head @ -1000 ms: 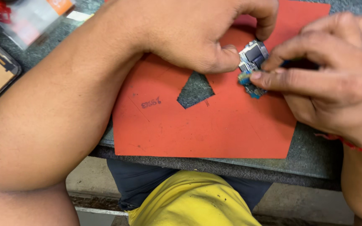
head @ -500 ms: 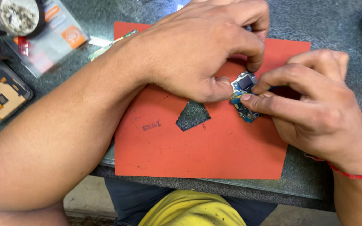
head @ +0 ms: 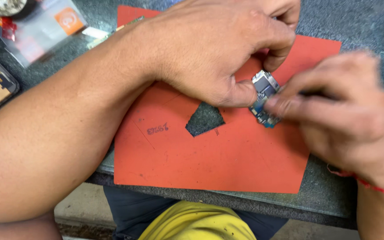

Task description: The person uses a brush to clean a circuit board on a red mat, applying liquid from a yellow bottle and scrubbing the components.

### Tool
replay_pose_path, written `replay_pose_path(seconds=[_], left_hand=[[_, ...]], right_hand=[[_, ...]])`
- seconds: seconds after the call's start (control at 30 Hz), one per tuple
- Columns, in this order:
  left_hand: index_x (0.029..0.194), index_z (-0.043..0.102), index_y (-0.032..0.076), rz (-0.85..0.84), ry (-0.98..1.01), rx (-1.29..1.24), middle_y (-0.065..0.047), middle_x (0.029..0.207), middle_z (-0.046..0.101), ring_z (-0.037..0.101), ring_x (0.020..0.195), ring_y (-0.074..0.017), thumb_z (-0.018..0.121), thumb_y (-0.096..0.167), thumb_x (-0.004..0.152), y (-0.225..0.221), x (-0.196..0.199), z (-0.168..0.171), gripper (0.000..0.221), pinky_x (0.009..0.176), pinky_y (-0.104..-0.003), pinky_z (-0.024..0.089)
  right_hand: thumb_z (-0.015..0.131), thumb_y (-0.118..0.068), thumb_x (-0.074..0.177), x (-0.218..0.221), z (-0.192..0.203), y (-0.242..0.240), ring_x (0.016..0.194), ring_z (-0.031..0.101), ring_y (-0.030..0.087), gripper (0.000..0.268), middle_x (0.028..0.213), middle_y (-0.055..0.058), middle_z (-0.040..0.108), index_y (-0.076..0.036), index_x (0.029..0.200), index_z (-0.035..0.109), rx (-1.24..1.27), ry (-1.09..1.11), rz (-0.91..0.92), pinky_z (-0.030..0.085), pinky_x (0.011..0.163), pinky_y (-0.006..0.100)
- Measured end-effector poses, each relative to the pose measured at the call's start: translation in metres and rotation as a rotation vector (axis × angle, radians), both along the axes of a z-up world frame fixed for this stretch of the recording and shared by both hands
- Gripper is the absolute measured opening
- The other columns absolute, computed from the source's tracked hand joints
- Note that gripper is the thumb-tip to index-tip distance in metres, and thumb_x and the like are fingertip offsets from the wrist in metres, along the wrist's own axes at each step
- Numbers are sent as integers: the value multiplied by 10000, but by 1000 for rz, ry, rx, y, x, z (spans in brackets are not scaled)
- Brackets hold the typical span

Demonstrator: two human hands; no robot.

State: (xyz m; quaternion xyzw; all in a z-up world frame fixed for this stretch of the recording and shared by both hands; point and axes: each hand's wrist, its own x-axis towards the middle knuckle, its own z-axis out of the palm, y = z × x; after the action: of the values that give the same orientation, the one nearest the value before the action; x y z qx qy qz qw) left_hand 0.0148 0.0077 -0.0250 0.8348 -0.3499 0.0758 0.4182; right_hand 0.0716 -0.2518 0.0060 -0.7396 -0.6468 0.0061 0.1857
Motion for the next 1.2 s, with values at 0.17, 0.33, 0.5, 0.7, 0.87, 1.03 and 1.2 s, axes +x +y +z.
replay_pose_path(seconds=[0.17,0.33,0.5,0.7,0.87,1.03,1.2], left_hand=[[953,618,7,-31,13,1,-129,1105,550,588,971,-289,831,213,794,-2,0,4,336,752,-385,485],[986,596,1,-22,103,47,-131,1080,550,586,935,-294,856,250,802,-2,-3,-4,404,759,-392,486],[985,606,16,-5,129,89,-131,1170,534,593,965,-300,874,220,639,0,-2,1,483,734,-413,485],[1023,600,27,-5,36,54,-124,1195,525,602,1042,-302,910,254,630,4,-4,-6,550,776,-405,500],[904,633,82,56,-65,142,-100,1142,534,526,1047,-319,913,301,571,3,-2,5,486,819,-442,421],[933,657,112,109,-33,261,-85,1190,537,478,1099,-316,898,349,564,-9,-10,22,500,910,-445,383],[916,654,106,216,92,374,-77,1186,544,480,1107,-316,863,357,550,-20,-17,24,491,938,-437,409]], right_hand=[[818,-4,746,-8,12,16,915,576,276,204,953,15,708,-150,889,814,-15,-29,17,419,882,413],[812,23,852,-8,15,25,952,567,245,167,1011,21,702,-118,941,805,-17,36,-63,411,861,367],[808,41,830,-3,5,12,887,586,265,177,954,47,707,-106,929,810,32,9,-48,417,832,386],[777,68,836,2,0,8,925,600,263,234,967,48,699,-121,971,807,44,-33,-85,434,868,393],[743,62,812,2,4,8,914,596,219,272,977,22,685,-146,978,801,34,116,-11,454,860,379],[672,103,833,-14,2,-8,1000,616,250,368,1071,45,696,-138,1082,794,55,173,-165,518,875,355],[645,108,819,-43,-14,-42,977,642,295,420,1071,87,696,-118,1149,770,138,121,-264,539,855,383]])
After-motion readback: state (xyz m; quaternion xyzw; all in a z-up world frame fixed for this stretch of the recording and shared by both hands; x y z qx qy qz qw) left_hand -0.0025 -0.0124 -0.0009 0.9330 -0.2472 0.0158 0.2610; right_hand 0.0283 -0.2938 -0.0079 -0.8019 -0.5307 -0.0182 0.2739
